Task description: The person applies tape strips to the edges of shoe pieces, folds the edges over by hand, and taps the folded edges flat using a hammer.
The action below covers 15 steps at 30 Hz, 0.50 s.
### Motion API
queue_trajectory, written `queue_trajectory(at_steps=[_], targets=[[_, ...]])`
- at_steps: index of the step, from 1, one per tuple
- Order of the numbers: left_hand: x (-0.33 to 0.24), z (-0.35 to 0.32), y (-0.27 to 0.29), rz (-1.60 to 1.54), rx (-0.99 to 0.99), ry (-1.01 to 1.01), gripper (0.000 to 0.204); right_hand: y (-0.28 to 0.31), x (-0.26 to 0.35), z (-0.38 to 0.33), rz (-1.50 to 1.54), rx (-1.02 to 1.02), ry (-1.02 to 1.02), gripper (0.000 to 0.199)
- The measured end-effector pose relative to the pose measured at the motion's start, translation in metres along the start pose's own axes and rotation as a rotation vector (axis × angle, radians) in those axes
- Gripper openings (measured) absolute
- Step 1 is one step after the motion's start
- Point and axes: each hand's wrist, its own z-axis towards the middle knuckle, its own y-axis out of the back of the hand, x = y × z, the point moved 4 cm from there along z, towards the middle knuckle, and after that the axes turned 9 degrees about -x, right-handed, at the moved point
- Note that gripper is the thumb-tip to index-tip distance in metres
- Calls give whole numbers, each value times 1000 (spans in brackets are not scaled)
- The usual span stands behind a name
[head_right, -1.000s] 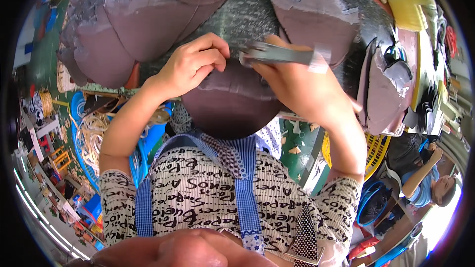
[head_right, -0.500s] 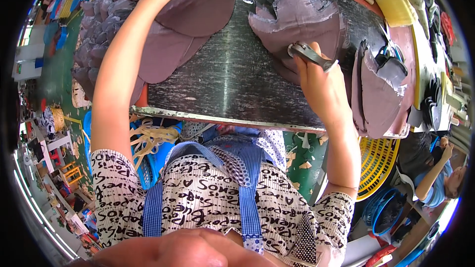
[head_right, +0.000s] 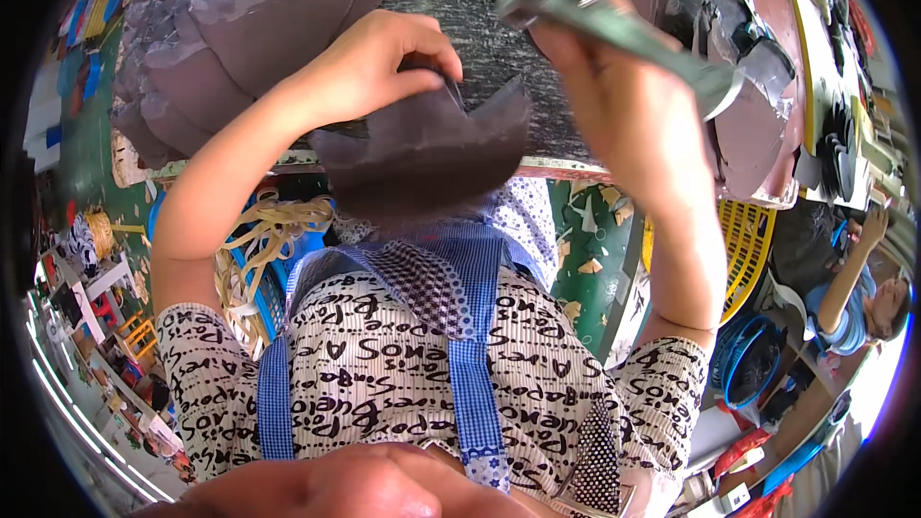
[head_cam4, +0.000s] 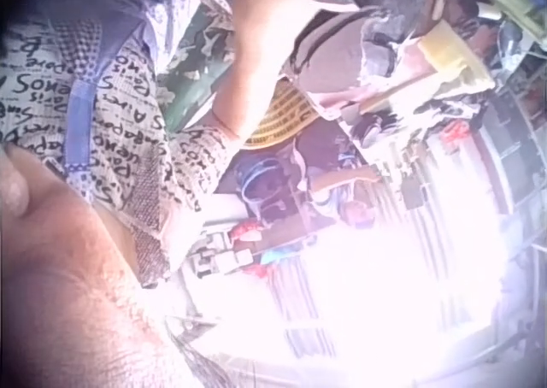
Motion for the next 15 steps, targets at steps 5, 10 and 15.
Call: queue_trajectory(at_steps=[5,10,15], targets=[[13,1,-5,143,-206,-102,24,-41,0,-36,177,194,65,11],[6,-7,-6,249,-229,-247,22,-44,-4,-30,-16,151,125,11],[3,-15,-10,316,-342,-403,23,-53,-9,-32,19,203,90,14]])
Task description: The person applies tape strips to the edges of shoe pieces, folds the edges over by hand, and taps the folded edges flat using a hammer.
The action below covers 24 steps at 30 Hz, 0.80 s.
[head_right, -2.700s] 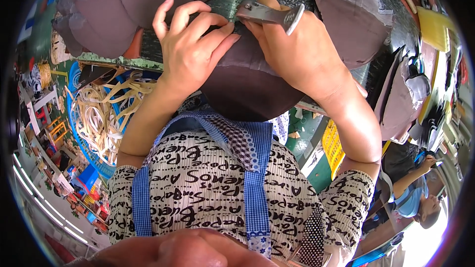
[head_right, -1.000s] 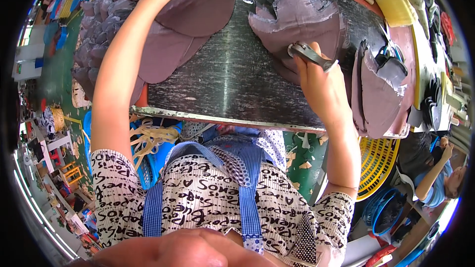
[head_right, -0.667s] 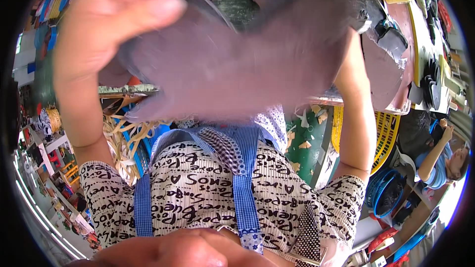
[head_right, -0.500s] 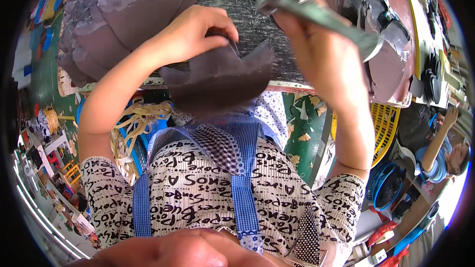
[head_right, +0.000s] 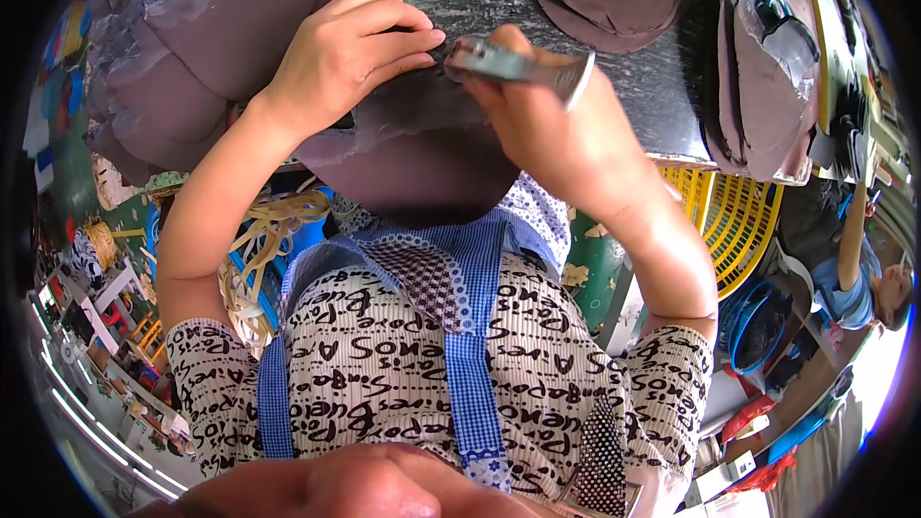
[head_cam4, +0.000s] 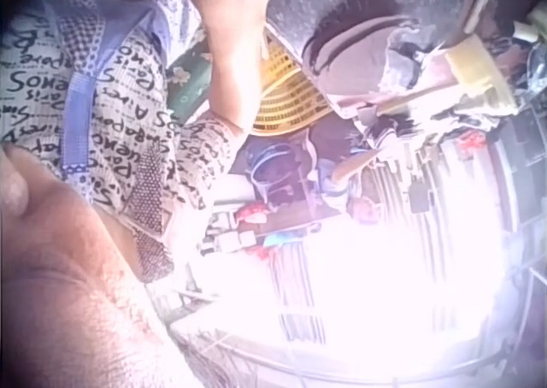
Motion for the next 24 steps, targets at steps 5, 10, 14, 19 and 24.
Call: queue_trajectory(at_steps=[5,10,14,19,24], targets=[[-1,-2,0,11,-50,-53,25,8,0,11,-47,-48,-16,11],[0,-5,0,2,-90,-39,25,9,3,17,-1,-84,21,10],[3,-2,5,2,-113,48,24,-2,0,12,33,-38,49,12],[-7,-4,7,155,-77,-19,22,4,2,22,-13,-61,69,13],[-14,-6,5,226,-88,-23,21,0,2,29,-102,-39,132,15]])
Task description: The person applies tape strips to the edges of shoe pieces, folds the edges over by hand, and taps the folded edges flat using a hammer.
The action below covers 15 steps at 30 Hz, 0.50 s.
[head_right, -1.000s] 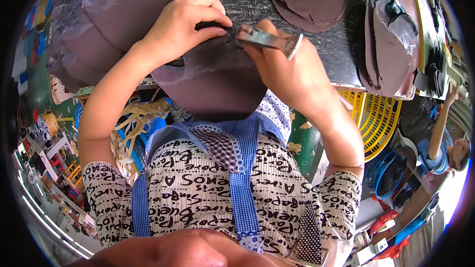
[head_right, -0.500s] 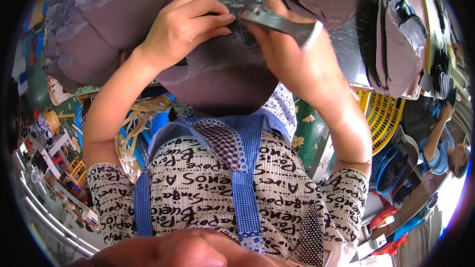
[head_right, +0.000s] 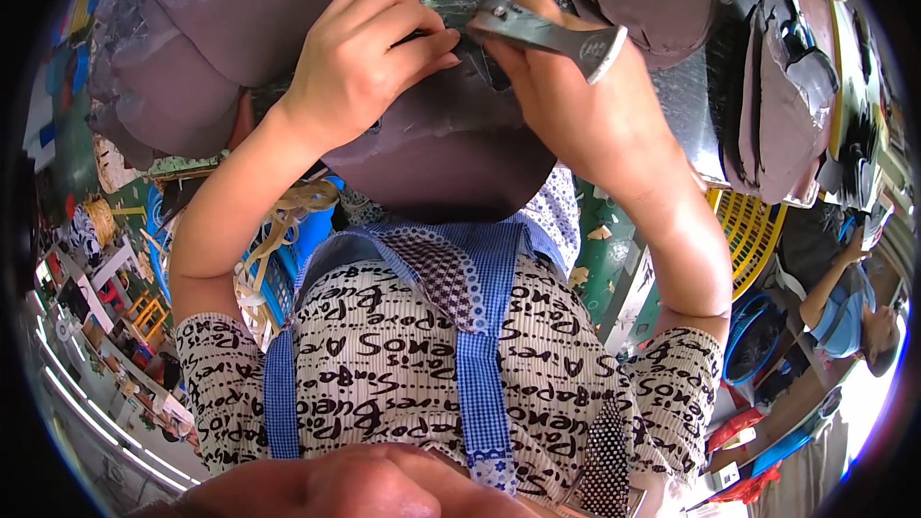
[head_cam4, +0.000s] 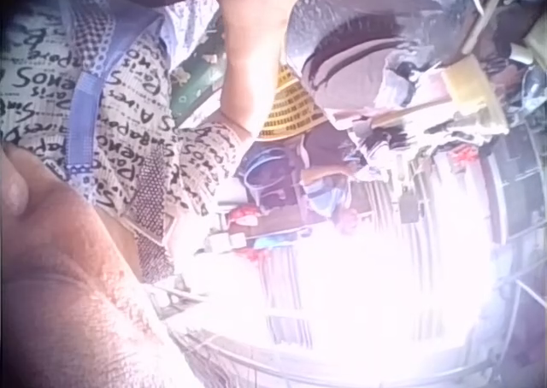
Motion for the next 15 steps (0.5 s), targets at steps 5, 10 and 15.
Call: queue_trajectory(at_steps=[5,10,15], targets=[[5,-1,4,-16,-18,7,21,-2,5,-3,-20,-18,69,16],[0,-3,14,53,101,164,19,-1,3,8,36,7,76,17],[8,-8,17,5,70,308,20,-9,2,5,55,6,163,19]])
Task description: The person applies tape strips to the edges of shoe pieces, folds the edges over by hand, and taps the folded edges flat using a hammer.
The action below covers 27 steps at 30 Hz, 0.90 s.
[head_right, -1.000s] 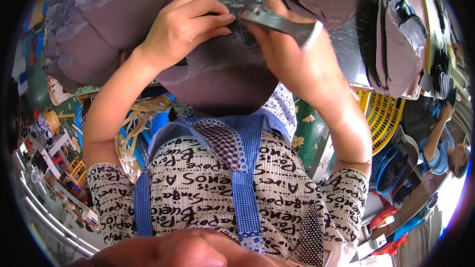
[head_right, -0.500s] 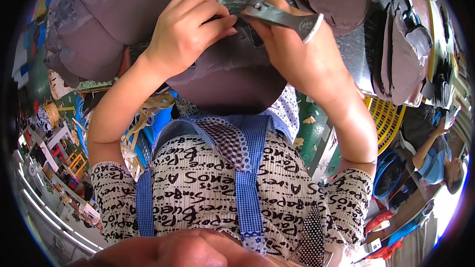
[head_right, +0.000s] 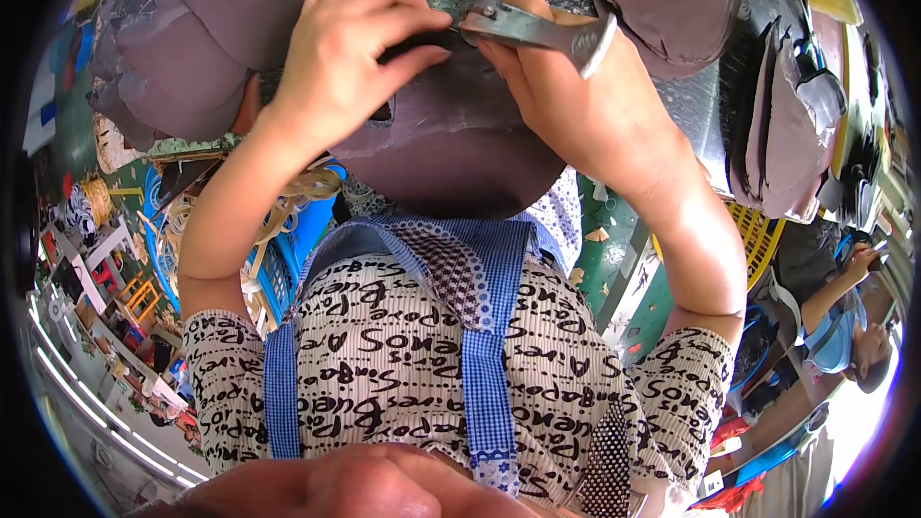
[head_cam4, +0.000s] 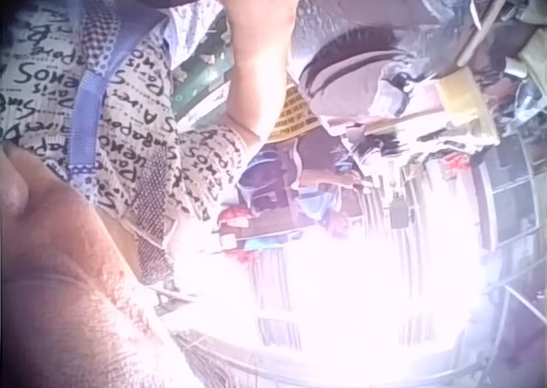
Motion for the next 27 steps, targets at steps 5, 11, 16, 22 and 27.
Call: queue_trajectory(at_steps=[5,11,16,22,27], targets=[[-16,-9,5,145,23,-107,21,6,8,14,55,77,-137,17],[-1,-18,14,-9,51,87,14,-2,10,18,64,108,-79,18],[-11,-26,19,182,-9,21,13,-9,17,18,75,134,-51,20],[-22,-37,15,316,-104,-38,13,-9,24,31,106,106,13,21],[-9,-45,17,156,-137,122,14,-17,27,32,1,195,28,22]])
